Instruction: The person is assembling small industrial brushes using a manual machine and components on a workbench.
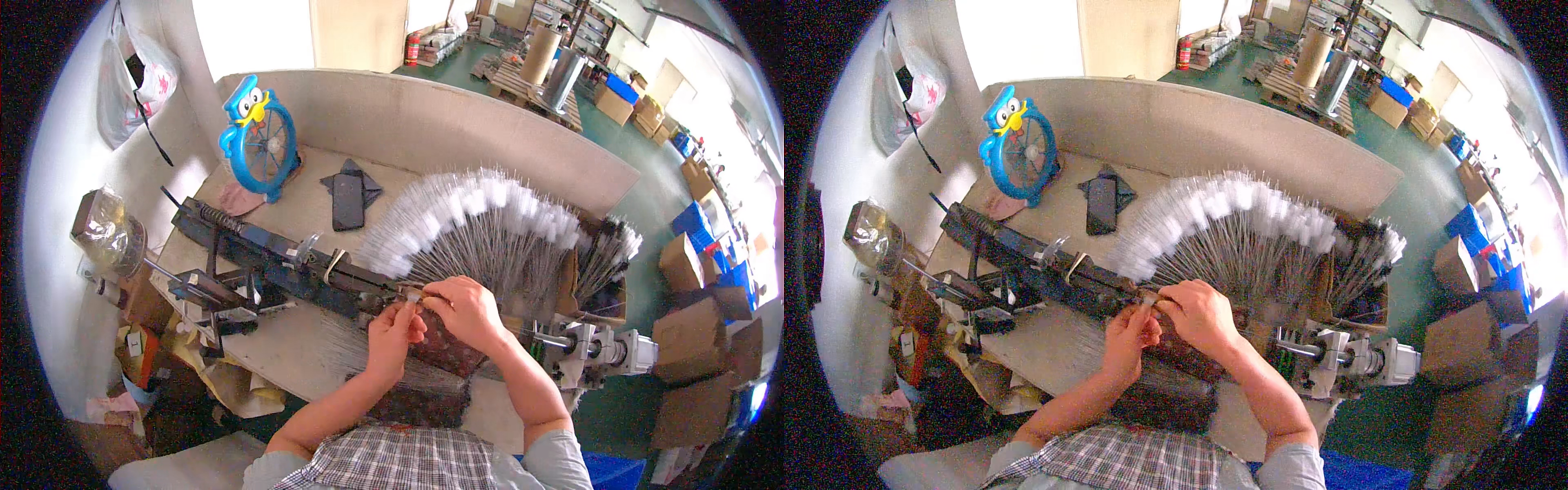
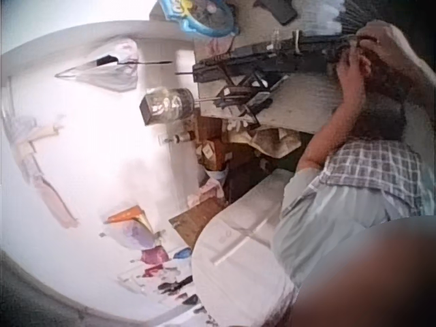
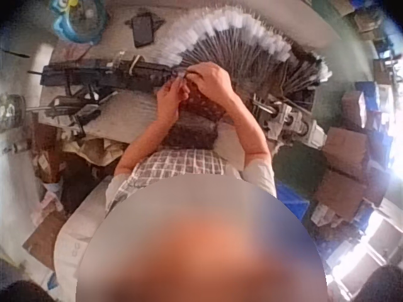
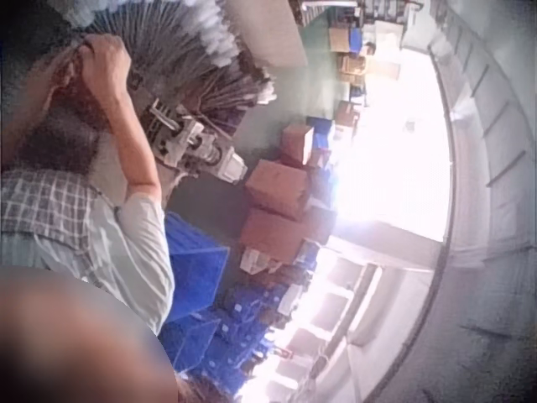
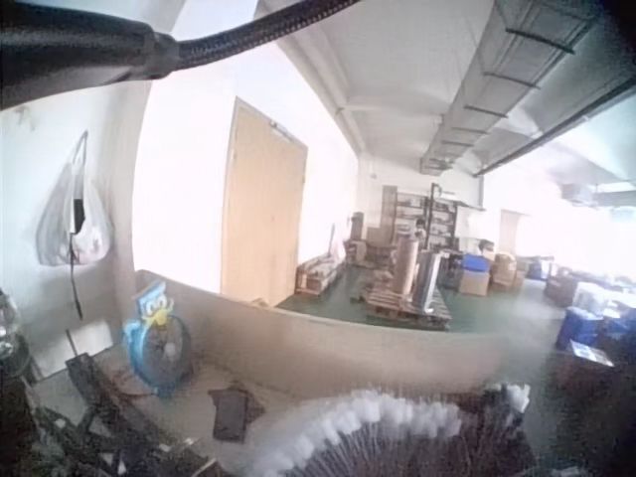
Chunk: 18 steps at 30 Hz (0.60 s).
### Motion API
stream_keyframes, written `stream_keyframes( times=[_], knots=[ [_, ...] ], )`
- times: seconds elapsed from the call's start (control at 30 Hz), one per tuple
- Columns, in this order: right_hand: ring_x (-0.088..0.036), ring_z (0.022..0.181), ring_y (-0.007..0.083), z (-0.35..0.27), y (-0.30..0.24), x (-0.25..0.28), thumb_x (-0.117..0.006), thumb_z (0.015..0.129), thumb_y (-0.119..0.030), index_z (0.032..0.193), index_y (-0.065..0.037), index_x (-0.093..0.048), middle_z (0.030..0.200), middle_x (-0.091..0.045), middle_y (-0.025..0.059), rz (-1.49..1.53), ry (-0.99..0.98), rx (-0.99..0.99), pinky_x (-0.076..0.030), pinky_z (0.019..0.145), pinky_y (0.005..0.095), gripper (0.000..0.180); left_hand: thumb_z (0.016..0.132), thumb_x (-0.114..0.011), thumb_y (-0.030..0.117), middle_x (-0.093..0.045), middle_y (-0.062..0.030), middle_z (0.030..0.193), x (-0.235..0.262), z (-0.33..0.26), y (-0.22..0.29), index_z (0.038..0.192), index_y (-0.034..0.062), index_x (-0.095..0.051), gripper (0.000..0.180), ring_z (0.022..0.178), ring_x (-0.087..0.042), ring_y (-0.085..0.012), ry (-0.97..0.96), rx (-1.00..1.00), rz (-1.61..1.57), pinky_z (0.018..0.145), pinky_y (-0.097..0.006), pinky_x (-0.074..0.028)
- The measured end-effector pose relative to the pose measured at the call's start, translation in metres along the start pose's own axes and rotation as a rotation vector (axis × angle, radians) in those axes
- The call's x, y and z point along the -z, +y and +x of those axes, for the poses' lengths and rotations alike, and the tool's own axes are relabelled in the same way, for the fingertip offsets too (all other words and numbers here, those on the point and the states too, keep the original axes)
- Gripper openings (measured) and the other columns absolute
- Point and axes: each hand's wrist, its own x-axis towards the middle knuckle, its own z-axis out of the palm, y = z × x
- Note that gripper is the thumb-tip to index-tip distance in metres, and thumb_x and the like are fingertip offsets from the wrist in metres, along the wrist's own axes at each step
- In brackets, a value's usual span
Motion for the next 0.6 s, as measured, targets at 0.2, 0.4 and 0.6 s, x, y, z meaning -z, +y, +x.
stream_keyframes(
  times=[0.2,0.4,0.6],
  knots=[
    [-0.06,0.084,0.0289,0.003,0.006,0.002,-0.058,0.081,-0.025,0.089,-0.007,-0.067,0.084,-0.064,0.0119,0.232,-0.125,-0.132,-0.049,0.073,0.0379,0.022,0.095,-0.044,0.039,-0.058,-0.0067,0.07,0.0,-0.001,0.003,0.091,0.0023,-0.055,0.038,0.058,-0.057,-0.0157,-0.01,-0.004,0.099,0.056,-0.026,-0.048],
    [-0.061,0.076,0.0252,-0.005,-0.002,-0.001,-0.067,0.074,-0.02,0.087,-0.005,-0.068,0.078,-0.064,0.0105,0.054,0.098,0.026,-0.049,0.068,0.0328,0.02,0.096,-0.032,0.045,-0.061,-0.007,0.089,-0.012,-0.003,0.012,0.098,0.0044,-0.053,0.046,0.086,-0.058,-0.0167,0.069,0.087,-0.178,0.081,-0.032,-0.044],
    [-0.059,0.087,0.0232,-0.008,-0.017,-0.022,-0.072,0.066,-0.023,0.091,-0.008,-0.066,0.089,-0.065,0.0056,-0.131,0.191,0.069,-0.045,0.074,0.0354,0.03,0.096,-0.04,0.037,-0.059,-0.0039,0.088,-0.012,-0.002,0.001,0.093,0.0063,-0.052,0.033,0.084,-0.056,-0.0148,0.153,0.007,-0.375,0.08,-0.032,-0.043]
  ],
)
